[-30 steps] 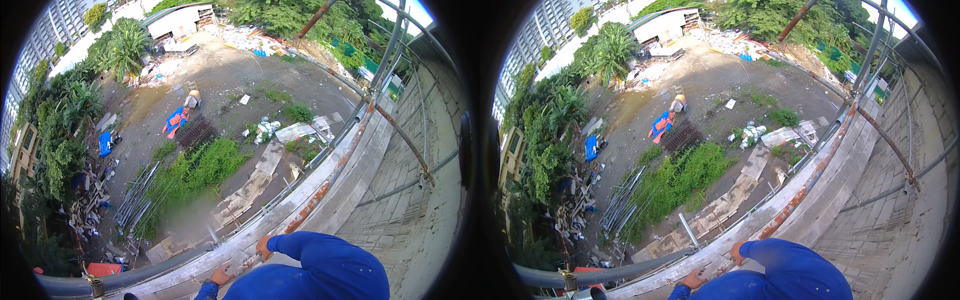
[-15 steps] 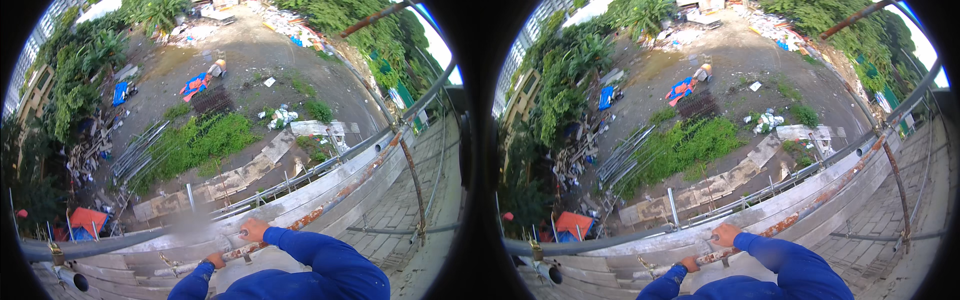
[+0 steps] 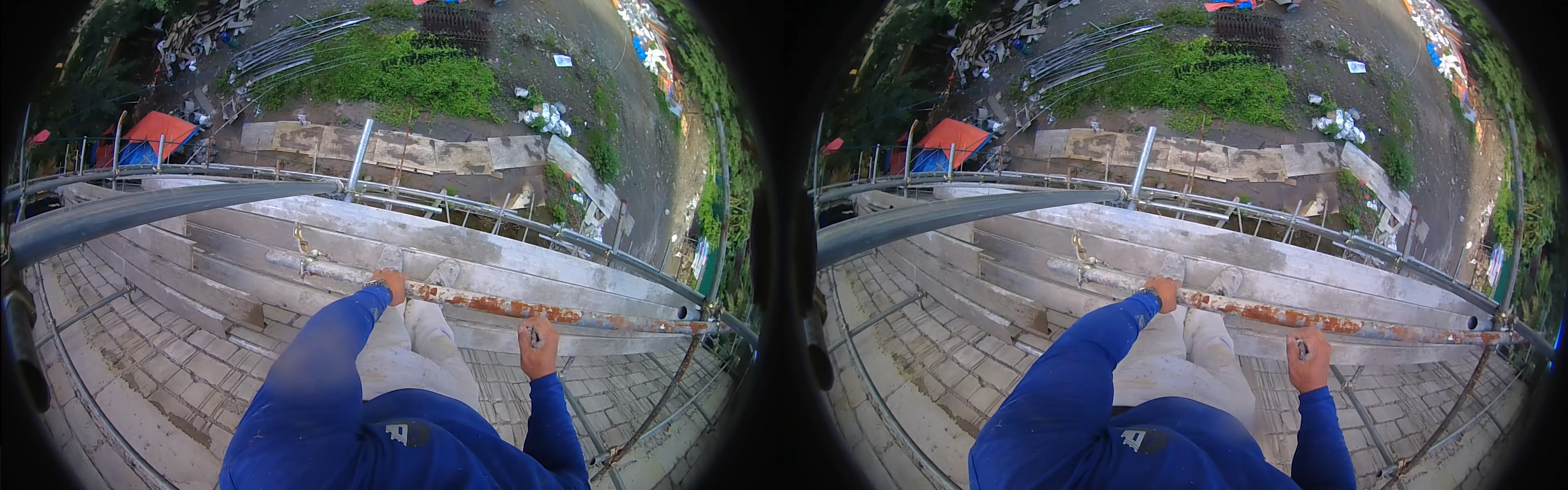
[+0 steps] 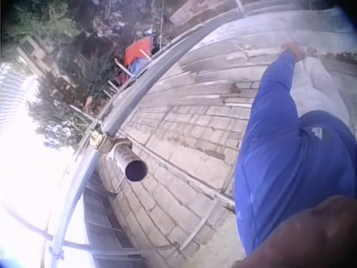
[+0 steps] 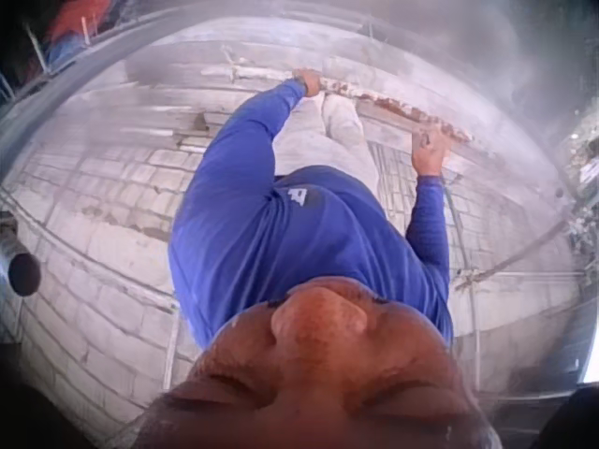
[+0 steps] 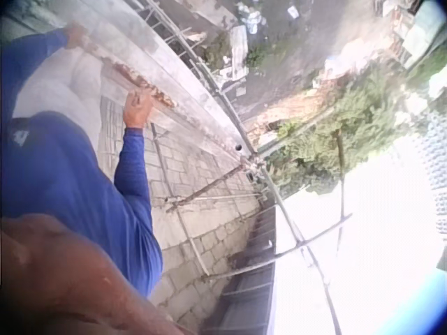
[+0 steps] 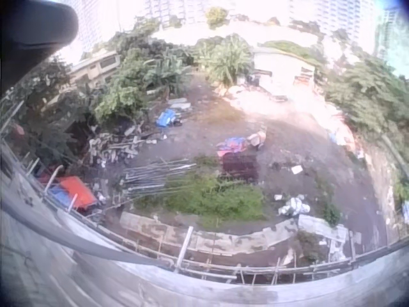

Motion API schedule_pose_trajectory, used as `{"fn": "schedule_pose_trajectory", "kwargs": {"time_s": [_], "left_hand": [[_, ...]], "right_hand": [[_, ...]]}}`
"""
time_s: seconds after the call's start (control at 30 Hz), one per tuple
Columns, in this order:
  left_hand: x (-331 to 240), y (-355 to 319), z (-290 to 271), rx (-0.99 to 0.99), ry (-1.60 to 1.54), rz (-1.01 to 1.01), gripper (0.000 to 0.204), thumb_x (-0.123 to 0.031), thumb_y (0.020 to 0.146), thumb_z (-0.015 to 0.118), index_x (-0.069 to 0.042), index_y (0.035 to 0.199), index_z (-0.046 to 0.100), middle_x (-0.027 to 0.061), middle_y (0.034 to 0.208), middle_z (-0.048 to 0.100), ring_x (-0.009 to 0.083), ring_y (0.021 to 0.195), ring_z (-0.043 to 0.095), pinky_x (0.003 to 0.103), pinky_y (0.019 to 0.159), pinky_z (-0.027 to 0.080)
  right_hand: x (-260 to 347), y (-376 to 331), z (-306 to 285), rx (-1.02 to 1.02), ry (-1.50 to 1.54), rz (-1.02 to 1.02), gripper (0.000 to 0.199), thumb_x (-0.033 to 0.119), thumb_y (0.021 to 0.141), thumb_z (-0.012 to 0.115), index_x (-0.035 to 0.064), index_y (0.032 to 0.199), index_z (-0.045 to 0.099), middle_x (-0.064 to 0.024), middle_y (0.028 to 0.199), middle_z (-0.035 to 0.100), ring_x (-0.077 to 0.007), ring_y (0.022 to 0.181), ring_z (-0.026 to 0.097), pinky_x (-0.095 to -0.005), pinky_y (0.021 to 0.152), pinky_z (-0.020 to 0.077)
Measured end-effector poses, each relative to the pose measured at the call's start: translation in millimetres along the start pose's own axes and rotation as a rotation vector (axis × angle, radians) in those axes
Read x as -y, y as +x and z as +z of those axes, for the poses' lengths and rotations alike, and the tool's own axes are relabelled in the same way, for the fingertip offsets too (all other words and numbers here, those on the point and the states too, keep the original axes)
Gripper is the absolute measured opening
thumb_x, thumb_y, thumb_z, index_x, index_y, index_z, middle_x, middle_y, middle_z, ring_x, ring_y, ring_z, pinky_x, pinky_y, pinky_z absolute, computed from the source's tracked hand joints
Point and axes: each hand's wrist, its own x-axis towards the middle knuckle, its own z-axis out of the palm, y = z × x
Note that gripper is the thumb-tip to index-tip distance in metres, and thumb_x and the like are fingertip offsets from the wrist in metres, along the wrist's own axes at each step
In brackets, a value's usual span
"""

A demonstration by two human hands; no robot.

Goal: The person assembles a metal scaffolding structure on an elevated platform. They position horizontal metal poles into vertical supports and secure them using a wrench to tighten the clamps. The person repeats this process for multiple joints, ensuring the structure is stable.

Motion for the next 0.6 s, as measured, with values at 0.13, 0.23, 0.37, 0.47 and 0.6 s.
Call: {"fn": "schedule_pose_trajectory", "kwargs": {"time_s": [0.13, 0.23, 0.37, 0.47, 0.6], "left_hand": [[-0.1, 8.2, -9.7, -0.019, 0.047, 0.081, 0.047, -0.016, 0.078, 0.064, -0.011, 0.125, 0.063, 0.0195, 0.127, 0.066, 0.0398, 0.121, 0.061, 0.054, 0.103, 0.048], [-4.1, 12.2, -8.8, -0.094, 0.033, 0.172, 0.048, -0.025, 0.073, 0.072, -0.013, 0.119, 0.065, 0.0199, 0.12, 0.067, 0.0393, 0.116, 0.064, 0.051, 0.097, 0.052], [-24.5, -12.9, -6.4, -0.194, -0.093, 0.279, 0.066, -0.028, 0.075, 0.083, -0.009, 0.134, 0.061, 0.0217, 0.129, 0.064, 0.0372, 0.121, 0.061, 0.045, 0.104, 0.05], [-29.5, -26.4, -34.9, -0.147, -0.141, 0.324, 0.062, -0.026, 0.077, 0.083, -0.006, 0.132, 0.061, 0.0218, 0.127, 0.066, 0.0348, 0.117, 0.065, 0.043, 0.102, 0.051], [-30.0, -13.6, -64.7, -0.088, -0.236, 0.438, 0.052, -0.023, 0.08, 0.081, -0.002, 0.125, 0.065, 0.019, 0.121, 0.07, 0.0287, 0.113, 0.068, 0.04, 0.098, 0.054]], "right_hand": [[-11.9, -22.3, 11.6, 0.002, 0.092, 0.105, 0.004, 0.004, 0.087, 0.069, 0.0022, 0.085, 0.066, -0.0149, 0.079, 0.064, -0.0331, 0.074, 0.063, -0.04, 0.068, 0.0489], [-3.8, -23.1, 9.3, -0.044, 0.099, 0.14, 0.01, 0.012, 0.089, 0.071, 0.003, 0.088, 0.067, -0.0166, 0.083, 0.066, -0.0374, 0.078, 0.064, -0.044, 0.07, 0.0502], [21.0, -44.2, -3.8, -0.004, 0.122, 0.142, 0.02, 0.024, 0.095, 0.068, 0.0042, 0.091, 0.067, -0.0168, 0.091, 0.068, -0.0403, 0.088, 0.064, -0.0491, 0.078, 0.0503], [28.1, -63.4, -12.0, -0.134, 0.156, 0.136, 0.023, 0.025, 0.098, 0.064, 0.0027, 0.094, 0.066, -0.0186, 0.089, 0.067, -0.0409, 0.087, 0.064, -0.0483, 0.078, 0.0497], [54.8, -113.0, -31.6, -0.199, 0.246, 0.323, 0.029, 0.028, 0.102, 0.059, 0.0006, 0.099, 0.067, -0.0216, 0.089, 0.067, -0.0423, 0.087, 0.064, -0.0467, 0.077, 0.0491]]}}
